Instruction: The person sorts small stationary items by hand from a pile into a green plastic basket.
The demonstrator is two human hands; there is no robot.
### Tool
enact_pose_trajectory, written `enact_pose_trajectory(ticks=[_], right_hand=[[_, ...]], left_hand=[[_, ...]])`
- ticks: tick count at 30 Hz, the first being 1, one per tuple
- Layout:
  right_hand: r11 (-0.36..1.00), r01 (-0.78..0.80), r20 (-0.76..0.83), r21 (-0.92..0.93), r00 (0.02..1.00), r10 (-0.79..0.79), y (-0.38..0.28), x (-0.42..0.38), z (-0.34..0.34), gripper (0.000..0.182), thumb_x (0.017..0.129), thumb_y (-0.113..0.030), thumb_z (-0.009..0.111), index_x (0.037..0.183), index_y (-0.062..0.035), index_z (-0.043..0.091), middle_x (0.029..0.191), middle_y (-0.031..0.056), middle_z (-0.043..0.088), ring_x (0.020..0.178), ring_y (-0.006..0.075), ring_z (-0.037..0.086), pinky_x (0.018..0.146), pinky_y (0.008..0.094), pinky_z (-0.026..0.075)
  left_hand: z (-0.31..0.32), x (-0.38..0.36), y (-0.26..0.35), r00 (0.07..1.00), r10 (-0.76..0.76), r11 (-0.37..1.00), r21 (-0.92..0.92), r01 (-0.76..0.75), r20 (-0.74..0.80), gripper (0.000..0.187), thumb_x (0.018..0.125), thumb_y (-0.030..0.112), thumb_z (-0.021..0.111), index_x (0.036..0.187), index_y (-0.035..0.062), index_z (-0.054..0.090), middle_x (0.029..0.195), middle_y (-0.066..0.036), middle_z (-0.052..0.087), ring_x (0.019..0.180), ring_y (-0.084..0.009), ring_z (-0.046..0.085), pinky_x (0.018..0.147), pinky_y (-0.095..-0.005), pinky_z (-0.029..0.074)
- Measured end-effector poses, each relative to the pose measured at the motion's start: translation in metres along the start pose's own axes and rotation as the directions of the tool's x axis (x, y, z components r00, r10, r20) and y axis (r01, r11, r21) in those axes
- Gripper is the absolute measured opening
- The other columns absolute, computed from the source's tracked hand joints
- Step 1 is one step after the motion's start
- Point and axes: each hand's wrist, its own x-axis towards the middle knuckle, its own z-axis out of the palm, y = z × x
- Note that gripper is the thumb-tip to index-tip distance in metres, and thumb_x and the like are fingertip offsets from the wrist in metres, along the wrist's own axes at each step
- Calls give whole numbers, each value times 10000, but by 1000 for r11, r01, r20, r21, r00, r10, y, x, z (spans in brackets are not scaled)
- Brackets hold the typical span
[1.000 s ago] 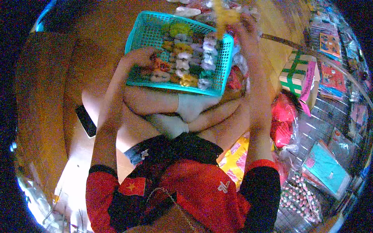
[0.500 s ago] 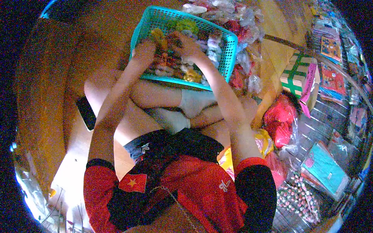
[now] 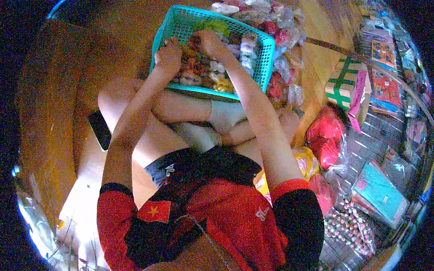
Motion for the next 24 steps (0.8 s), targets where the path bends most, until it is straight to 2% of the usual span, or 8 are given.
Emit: enact_pose_trajectory(ticks=[3, 7, 12, 13, 14, 18, 22, 24], right_hand=[[986, 61, -22, -154, 998, -65, 16, 10, -1, 226, 714, -219, 588, 844, -35, 593, 791, 167, 602, 732, 333, 581, 647, 402, 455], [940, 88, 15, -330, 996, -88, 30, 11, 14, 213, 682, -187, 592, 858, -67, 603, 809, 172, 599, 748, 344, 575, 653, 407, 458], [955, -69, 23, -287, 997, 79, 3, 5, 8, 229, 663, -154, 574, 882, -99, 611, 816, 179, 596, 752, 346, 572, 674, 415, 460], [951, -112, 29, -288, 992, 125, -6, 7, 1, 231, 663, -149, 569, 886, -106, 614, 817, 179, 595, 750, 344, 573, 678, 414, 460], [968, 27, -47, -251, 998, -40, 36, 16, 26, 221, 654, -129, 564, 864, -81, 616, 810, 178, 597, 738, 341, 575, 674, 406, 460], [992, 26, -76, -125, 996, -36, 55, 22, 37, 211, 636, -123, 581, 830, -48, 614, 780, 185, 595, 727, 329, 582, 650, 391, 457], [996, 21, -36, -91, 999, -24, 18, 17, 24, 229, 618, -139, 609, 822, -35, 611, 760, 187, 595, 711, 319, 586, 631, 378, 454], [999, 16, 30, -50, 999, -15, 7, 17, 18, 234, 616, -148, 618, 819, -33, 610, 758, 185, 596, 703, 316, 587, 628, 378, 453]], left_hand=[[1, 3, 3, 999, -7, 1000, -6, 7, -39, 486, 777, 152, 522, 1210, 65, 322, 1096, -153, 449, 915, -283, 565, 701, -350, 498], [5, -1, 1, 991, 58, 998, 28, -55, -123, 472, 768, 152, 528, 1196, 56, 351, 1123, -158, 443, 921, -288, 555, 699, -365, 497], [20, 10, -10, 959, 250, 968, 21, -249, -133, 415, 757, 162, 526, 1144, 40, 437, 1177, -166, 424, 932, -315, 543, 698, -394, 494], [23, 16, -13, 951, 305, 952, 5, -305, -46, 382, 755, 161, 524, 1113, 37, 468, 1172, -167, 428, 946, -320, 534, 712, -401, 489], [25, 21, -16, 933, 357, 934, -17, -357, 40, 352, 753, 160, 521, 1081, 34, 499, 1166, -168, 433, 961, -325, 525, 725, -408, 484], [22, 34, -22, 914, 366, 919, -226, -324, 174, 244, 750, 146, 518, 950, 23, 586, 1111, -162, 465, 973, -328, 517, 754, -427, 472], [23, 25, -22, 905, 425, 904, -63, -423, 26, 230, 723, 173, 563, 894, 27, 608, 975, -155, 573, 868, -302, 585, 694, -403, 498], [25, 26, -22, 911, 411, 909, -89, -406, 38, 216, 712, 155, 557, 877, 28, 614, 913, -161, 595, 844, -299, 595, 680, -397, 501]])
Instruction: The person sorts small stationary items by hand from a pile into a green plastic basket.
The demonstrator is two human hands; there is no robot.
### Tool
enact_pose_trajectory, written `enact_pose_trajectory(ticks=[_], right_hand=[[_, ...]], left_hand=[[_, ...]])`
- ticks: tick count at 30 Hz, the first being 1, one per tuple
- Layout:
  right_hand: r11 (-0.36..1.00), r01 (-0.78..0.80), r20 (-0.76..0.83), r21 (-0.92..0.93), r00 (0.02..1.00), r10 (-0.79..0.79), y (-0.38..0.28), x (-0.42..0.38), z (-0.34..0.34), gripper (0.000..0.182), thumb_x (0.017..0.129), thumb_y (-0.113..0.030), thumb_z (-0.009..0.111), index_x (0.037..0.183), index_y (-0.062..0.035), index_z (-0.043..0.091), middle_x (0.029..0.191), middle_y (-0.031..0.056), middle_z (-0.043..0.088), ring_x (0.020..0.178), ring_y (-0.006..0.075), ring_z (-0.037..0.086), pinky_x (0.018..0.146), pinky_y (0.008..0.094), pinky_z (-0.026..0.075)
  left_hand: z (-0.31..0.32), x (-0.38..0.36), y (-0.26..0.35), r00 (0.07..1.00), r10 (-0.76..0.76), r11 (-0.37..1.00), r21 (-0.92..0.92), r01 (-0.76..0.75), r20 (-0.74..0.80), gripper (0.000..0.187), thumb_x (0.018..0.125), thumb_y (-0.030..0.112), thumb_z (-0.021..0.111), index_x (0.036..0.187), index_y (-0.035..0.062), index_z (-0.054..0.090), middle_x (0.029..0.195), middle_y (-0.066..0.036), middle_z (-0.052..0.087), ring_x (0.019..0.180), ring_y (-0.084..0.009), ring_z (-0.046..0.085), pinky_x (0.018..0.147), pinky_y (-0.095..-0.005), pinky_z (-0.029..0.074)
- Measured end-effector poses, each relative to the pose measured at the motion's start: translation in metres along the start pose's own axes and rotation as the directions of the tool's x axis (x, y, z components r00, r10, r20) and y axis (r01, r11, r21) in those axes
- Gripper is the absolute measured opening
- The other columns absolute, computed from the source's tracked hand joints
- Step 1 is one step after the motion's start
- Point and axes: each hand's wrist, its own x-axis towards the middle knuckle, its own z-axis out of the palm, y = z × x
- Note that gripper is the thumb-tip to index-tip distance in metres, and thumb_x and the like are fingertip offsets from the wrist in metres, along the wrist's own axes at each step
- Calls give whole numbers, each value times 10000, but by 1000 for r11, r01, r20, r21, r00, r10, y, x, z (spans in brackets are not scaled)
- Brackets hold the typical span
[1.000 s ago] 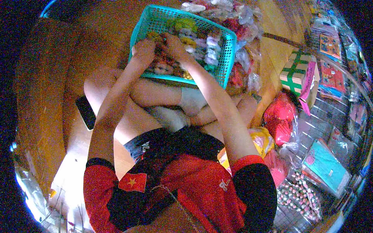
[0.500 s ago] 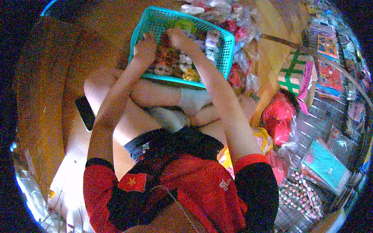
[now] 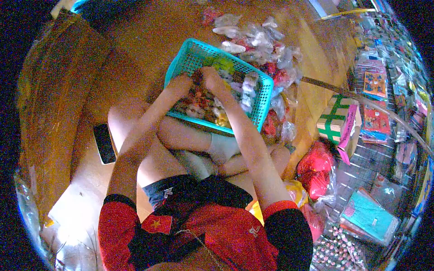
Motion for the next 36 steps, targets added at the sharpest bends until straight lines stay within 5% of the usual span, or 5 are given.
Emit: enact_pose_trajectory(ticks=[18, 21, 27, 30, 36], right_hand=[[953, -227, -62, 199, 968, 243, -9, -24, -3, 359, 627, -308, 727, 763, -32, 542, 669, 69, 565, 616, 161, 516, 565, 314, 423], [895, -369, 145, 252, 928, 342, -16, -21, -15, 387, 633, -309, 723, 803, -23, 524, 740, 105, 572, 673, 199, 535, 602, 326, 425], [969, -131, -276, -207, 959, 70, -32, -57, -12, 450, 738, -253, 599, 1096, -57, 410, 914, 153, 582, 805, 319, 568, 694, 398, 444], [983, -180, -326, 37, 928, 182, -49, -68, -77, 298, 783, -206, 546, 1041, -92, 449, 941, 136, 575, 817, 303, 566, 714, 375, 441], [986, -57, -549, -156, 835, -38, 24, -19, -140, 226, 799, -184, 542, 1004, -88, 541, 916, 116, 597, 793, 271, 587, 705, 345, 460]], left_hand=[[-8, 3, 1, 995, -55, 972, -233, 34, -84, 198, 625, 127, 666, 764, 0, 605, 784, -199, 598, 768, -331, 594, 672, -413, 484], [-7, 6, -2, 996, -10, 974, -225, -10, -87, 316, 557, 193, 733, 769, -3, 605, 802, -201, 598, 777, -330, 591, 687, -413, 482], [10, 23, -20, 988, 125, 913, -400, -79, 90, 440, 491, 254, 776, 788, -20, 601, 829, -213, 594, 794, -328, 586, 708, -404, 480], [4, 23, -17, 983, 108, 926, -374, -44, 151, 450, 483, 251, 778, 787, -27, 599, 830, -218, 592, 800, -327, 585, 711, -407, 479], [-5, 19, -13, 995, 76, 954, -295, -53, 66, 463, 443, 240, 783, 771, -26, 593, 840, -215, 588, 825, -338, 576, 706, -405, 481]])
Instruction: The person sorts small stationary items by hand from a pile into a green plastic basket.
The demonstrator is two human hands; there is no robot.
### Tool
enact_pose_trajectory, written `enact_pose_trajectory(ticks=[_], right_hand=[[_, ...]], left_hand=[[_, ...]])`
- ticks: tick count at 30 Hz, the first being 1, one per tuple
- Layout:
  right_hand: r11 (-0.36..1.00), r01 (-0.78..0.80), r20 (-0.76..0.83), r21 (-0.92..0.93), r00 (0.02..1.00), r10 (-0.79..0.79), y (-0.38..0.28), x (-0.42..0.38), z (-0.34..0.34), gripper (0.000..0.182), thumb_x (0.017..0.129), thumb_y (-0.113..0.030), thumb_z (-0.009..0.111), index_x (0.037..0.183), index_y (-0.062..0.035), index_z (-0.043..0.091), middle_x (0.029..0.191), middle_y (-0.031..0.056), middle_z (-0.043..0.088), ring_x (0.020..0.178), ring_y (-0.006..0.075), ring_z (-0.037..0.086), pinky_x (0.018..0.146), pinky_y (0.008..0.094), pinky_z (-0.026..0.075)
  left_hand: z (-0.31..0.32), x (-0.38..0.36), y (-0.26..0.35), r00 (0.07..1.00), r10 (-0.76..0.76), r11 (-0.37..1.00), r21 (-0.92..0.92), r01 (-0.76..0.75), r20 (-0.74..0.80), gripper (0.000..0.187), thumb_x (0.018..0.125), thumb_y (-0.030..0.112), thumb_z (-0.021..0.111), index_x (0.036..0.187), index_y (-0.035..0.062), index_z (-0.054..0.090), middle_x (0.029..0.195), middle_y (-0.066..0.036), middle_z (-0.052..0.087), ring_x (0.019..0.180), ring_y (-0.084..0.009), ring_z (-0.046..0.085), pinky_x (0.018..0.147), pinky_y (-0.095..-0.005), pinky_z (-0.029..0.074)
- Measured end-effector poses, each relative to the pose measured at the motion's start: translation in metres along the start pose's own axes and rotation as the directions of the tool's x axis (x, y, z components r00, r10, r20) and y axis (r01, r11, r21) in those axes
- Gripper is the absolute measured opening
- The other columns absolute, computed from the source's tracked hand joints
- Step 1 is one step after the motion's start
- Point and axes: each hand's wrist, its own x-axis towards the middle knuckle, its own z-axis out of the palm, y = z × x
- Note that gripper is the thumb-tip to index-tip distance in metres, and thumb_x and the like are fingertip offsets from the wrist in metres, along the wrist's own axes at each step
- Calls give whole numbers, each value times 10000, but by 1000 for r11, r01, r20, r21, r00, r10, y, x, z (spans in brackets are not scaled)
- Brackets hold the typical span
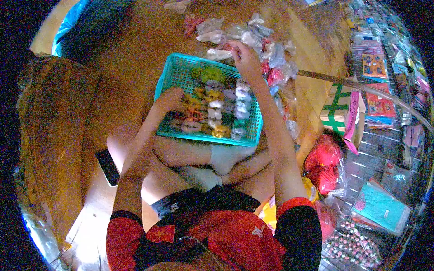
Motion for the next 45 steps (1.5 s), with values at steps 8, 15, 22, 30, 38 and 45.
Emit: enact_pose_trajectory(ticks=[8, 15, 22, 30, 38, 45], right_hand=[[995, 75, 511, -66, 859, -31, 46, 37, 54, 248, 761, -228, 581, 960, -81, 603, 895, 140, 602, 787, 267, 583, 679, 331, 451], [976, -89, -101, 197, 989, 110, 14, 10, 12, 196, 772, -198, 562, 909, -63, 601, 873, 123, 613, 798, 252, 593, 737, 323, 454], [927, -176, 197, 332, 974, 114, -42, -47, 53, 230, 774, -220, 561, 910, -36, 585, 858, 107, 611, 812, 237, 583, 746, 319, 440], [956, -255, 320, 141, 926, 200, -50, -71, 106, 190, 764, -182, 551, 902, -55, 584, 847, 144, 602, 782, 298, 581, 708, 375, 443], [983, -170, 332, 67, 933, 139, -54, -61, 105, 145, 731, -113, 527, 851, -43, 568, 755, 179, 585, 695, 359, 568, 628, 411, 444], [987, -114, 155, 110, 983, 97, -50, -64, 117, 144, 728, -88, 525, 851, -21, 554, 742, 181, 584, 699, 349, 572, 629, 415, 443]], left_hand=[[-15, -14, 13, 999, -38, 999, -15, 38, -1, 484, 440, 263, 770, 805, -4, 597, 842, -204, 589, 813, -334, 575, 722, -400, 473], [5, -4, -4, 998, 61, 998, 27, -60, -7, 394, 538, 238, 712, 882, 69, 620, 809, -173, 612, 785, -326, 582, 726, -398, 467], [-11, -18, 19, 996, 46, 998, 39, -49, 71, 473, 503, 270, 761, 816, -34, 577, 875, -215, 581, 816, -341, 571, 744, -407, 462], [22, -15, 2, 990, 73, 994, 85, -63, -120, 314, 600, 209, 669, 788, -22, 571, 794, -224, 579, 754, -370, 570, 658, -433, 473], [-4, -32, 20, 948, 15, 994, 107, 20, -318, 170, 742, 46, 455, 884, -5, 533, 846, -225, 562, 797, -351, 576, 671, -431, 478], [-7, 0, -1, 849, 198, 979, 62, -192, -490, 296, 765, -30, 395, 1053, -33, 459, 943, -248, 529, 907, -366, 531, 755, -430, 447]])
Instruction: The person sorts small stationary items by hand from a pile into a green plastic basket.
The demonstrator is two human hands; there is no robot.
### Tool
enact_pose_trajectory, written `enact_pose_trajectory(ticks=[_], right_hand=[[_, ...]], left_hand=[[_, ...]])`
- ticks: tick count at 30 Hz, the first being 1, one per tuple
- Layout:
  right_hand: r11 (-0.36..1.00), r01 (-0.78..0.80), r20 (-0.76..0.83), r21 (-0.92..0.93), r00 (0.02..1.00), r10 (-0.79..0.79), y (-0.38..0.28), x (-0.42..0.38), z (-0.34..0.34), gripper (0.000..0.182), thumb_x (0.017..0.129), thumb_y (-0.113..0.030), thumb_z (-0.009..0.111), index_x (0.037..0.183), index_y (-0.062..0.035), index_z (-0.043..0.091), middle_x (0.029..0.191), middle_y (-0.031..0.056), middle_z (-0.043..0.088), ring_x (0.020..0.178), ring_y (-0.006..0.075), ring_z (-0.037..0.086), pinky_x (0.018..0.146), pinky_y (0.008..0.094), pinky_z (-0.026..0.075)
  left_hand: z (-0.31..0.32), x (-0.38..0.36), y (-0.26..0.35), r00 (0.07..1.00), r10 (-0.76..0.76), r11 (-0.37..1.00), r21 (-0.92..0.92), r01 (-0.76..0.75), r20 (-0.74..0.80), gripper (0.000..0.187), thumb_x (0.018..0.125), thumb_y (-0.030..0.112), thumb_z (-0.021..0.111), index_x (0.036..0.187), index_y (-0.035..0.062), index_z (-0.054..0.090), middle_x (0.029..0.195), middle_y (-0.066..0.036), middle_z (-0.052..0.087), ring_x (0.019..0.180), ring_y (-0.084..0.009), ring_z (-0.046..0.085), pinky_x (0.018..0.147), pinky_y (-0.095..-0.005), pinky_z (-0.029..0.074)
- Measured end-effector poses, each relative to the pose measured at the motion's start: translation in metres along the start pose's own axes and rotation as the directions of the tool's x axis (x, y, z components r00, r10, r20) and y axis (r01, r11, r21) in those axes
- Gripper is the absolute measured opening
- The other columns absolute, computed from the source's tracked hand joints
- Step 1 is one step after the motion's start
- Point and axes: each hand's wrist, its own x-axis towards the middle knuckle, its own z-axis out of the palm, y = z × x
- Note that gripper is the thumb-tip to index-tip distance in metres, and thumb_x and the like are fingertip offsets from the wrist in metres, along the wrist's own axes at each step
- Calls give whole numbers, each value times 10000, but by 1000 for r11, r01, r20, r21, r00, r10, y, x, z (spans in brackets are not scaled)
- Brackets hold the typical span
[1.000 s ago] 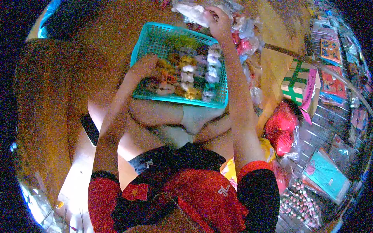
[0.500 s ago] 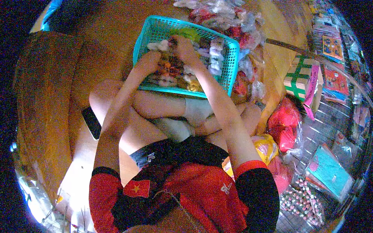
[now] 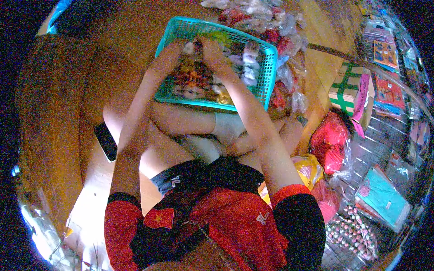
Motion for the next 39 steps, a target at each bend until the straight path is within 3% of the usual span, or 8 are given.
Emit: enact_pose_trajectory(ticks=[10, 16, 19, 25, 28, 31, 34, 39], right_hand=[[1000, -29, 249, 11, 968, 25, -11, -17, -14, 331, 742, -153, 563, 1025, -10, 467, 877, 219, 572, 808, 363, 558, 697, 392, 444], [952, -98, 294, 290, 956, 9, -4, -12, -9, 439, 695, -240, 651, 1022, -15, 464, 860, 184, 580, 808, 299, 575, 702, 351, 445], [992, -105, 322, 66, 944, 78, -13, -6, -16, 424, 669, -222, 672, 995, -25, 486, 844, 160, 591, 789, 286, 578, 697, 342, 450], [998, -60, 329, 13, 943, 52, 5, -2, -6, 449, 629, -244, 699, 983, -36, 516, 857, 146, 594, 784, 261, 577, 700, 342, 448], [998, -35, 345, 43, 938, 18, 3, -3, -10, 472, 641, -281, 693, 1008, -43, 516, 932, 150, 584, 843, 252, 568, 733, 342, 439], [894, -335, 528, 297, 838, 139, -8, 0, -27, 467, 668, -301, 674, 1026, -47, 514, 983, 142, 572, 875, 256, 556, 753, 343, 429], [967, -149, 500, 206, 866, 27, -13, 1, -31, 476, 684, -315, 661, 1049, -51, 507, 982, 131, 573, 863, 257, 553, 751, 342, 427], [986, -140, 332, 95, 938, 101, 15, -1, -3, 414, 651, -317, 677, 949, -53, 559, 884, 123, 598, 813, 256, 574, 723, 338, 437]], left_hand=[[10, 9, -8, 987, -44, 999, -14, 46, 153, 360, 764, -28, 410, 1125, -33, 406, 933, -247, 552, 883, -364, 543, 742, -419, 453], [-6, 8, 2, 948, -56, 990, -104, 93, 313, 460, 687, -38, 523, 1111, -76, 350, 934, -282, 538, 909, -385, 532, 765, -425, 447], [8, 9, -13, 965, -28, 1000, 2, 28, 261, 537, 651, -15, 586, 1117, -82, 328, 951, -288, 533, 912, -391, 531, 765, -414, 452], [13, 8, -15, 935, -3, 996, -78, 33, 356, 541, 642, 4, 594, 1100, -78, 319, 956, -301, 525, 911, -397, 531, 746, -407, 460], [6, 4, -7, 908, -135, 971, -131, 202, 396, 545, 630, -2, 602, 1091, -80, 322, 955, -301, 525, 913, -392, 532, 740, -413, 461], [29, 9, -17, 909, -152, 986, -9, 169, 389, 598, 613, 14, 627, 1110, -87, 312, 962, -289, 529, 908, -389, 535, 740, -411, 463], [17, 7, -4, 941, -171, 984, 6, 177, 293, 580, 619, -8, 605, 1116, -87, 315, 974, -275, 527, 886, -392, 541, 735, -410, 466], [-8, 1, 3, 969, -46, 990, -120, 77, 245, 496, 627, -15, 583, 1070, -78, 368, 1006, -281, 502, 965, -391, 496, 819, -416, 421]])
